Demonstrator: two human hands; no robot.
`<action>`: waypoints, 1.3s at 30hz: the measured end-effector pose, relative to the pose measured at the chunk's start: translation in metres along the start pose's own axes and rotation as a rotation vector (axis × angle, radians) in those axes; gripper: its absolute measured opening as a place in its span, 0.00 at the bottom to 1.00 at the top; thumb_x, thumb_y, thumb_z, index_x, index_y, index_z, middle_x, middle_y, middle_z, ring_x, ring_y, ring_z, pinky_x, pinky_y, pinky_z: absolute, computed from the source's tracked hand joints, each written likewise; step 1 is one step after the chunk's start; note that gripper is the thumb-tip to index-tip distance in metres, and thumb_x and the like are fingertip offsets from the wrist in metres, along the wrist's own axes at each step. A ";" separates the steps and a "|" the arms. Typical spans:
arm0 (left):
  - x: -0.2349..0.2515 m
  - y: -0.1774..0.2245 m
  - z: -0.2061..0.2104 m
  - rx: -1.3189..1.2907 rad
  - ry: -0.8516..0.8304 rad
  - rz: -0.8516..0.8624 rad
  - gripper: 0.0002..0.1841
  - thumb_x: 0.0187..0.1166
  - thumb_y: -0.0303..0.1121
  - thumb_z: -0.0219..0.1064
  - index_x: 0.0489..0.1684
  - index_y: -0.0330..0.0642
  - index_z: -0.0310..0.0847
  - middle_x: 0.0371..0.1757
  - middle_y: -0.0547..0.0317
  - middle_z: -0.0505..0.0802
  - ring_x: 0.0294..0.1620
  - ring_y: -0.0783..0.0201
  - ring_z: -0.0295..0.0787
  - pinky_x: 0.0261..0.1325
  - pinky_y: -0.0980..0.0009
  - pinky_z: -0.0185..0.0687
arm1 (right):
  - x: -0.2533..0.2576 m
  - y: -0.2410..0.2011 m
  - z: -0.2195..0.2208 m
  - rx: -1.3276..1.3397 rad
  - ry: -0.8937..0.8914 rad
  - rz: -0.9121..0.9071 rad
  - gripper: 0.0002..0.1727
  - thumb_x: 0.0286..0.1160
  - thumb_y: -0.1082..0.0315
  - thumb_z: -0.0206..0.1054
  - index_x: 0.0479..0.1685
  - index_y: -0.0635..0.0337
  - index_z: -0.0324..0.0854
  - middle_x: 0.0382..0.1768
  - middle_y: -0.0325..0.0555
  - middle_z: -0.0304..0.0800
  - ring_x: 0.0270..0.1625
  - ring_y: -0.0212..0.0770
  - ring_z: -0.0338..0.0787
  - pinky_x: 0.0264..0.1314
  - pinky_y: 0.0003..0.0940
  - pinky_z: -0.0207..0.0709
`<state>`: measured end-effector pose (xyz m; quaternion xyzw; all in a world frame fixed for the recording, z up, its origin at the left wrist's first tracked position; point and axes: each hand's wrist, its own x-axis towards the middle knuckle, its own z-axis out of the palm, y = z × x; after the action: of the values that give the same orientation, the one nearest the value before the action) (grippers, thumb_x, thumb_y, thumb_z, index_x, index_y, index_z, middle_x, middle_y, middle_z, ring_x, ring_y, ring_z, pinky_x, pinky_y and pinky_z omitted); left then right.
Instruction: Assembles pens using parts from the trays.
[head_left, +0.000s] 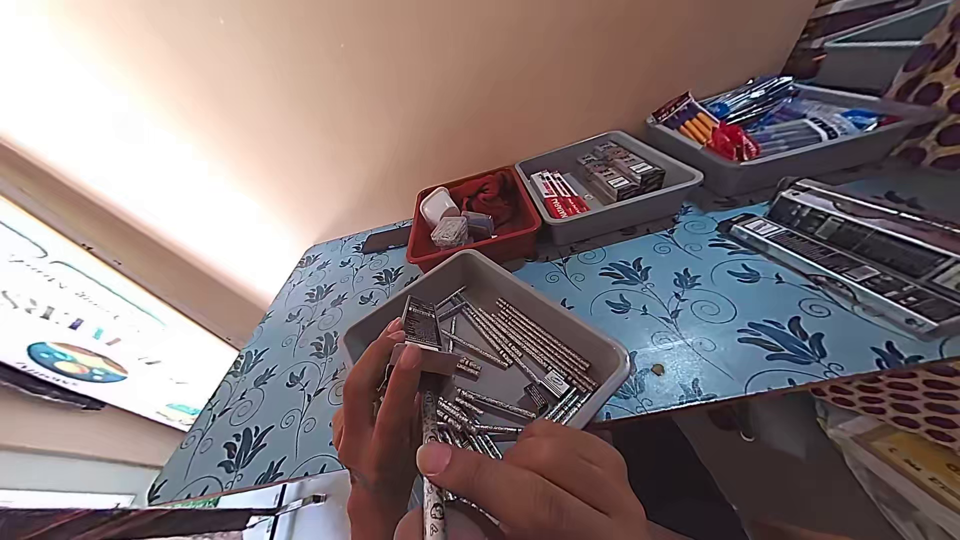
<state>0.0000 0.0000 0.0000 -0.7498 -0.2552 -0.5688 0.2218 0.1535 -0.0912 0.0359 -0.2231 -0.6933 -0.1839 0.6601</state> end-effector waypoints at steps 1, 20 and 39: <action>-0.001 0.000 0.000 0.017 0.004 0.011 0.26 0.83 0.38 0.70 0.79 0.56 0.69 0.72 0.62 0.83 0.75 0.72 0.79 0.74 0.77 0.75 | 0.000 0.000 -0.001 0.001 -0.012 -0.006 0.08 0.75 0.69 0.73 0.50 0.56 0.85 0.46 0.47 0.92 0.26 0.33 0.72 0.30 0.25 0.64; 0.007 0.010 0.002 0.030 0.064 -0.016 0.21 0.81 0.36 0.72 0.70 0.49 0.74 0.65 0.56 0.86 0.68 0.72 0.84 0.70 0.79 0.78 | -0.005 0.013 0.009 -0.064 0.004 -0.001 0.07 0.82 0.68 0.66 0.53 0.50 0.81 0.50 0.40 0.90 0.38 0.32 0.81 0.41 0.21 0.70; 0.010 0.011 0.000 -0.070 0.053 -0.067 0.32 0.75 0.34 0.77 0.79 0.59 0.68 0.71 0.60 0.83 0.75 0.71 0.80 0.63 0.79 0.83 | 0.019 0.101 -0.007 -0.201 -1.501 0.769 0.17 0.87 0.65 0.62 0.62 0.69 0.83 0.53 0.65 0.89 0.60 0.64 0.88 0.61 0.62 0.75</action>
<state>0.0093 -0.0069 0.0091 -0.7327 -0.2539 -0.6043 0.1828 0.2149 -0.0096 0.0514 -0.5637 -0.8038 0.1891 0.0188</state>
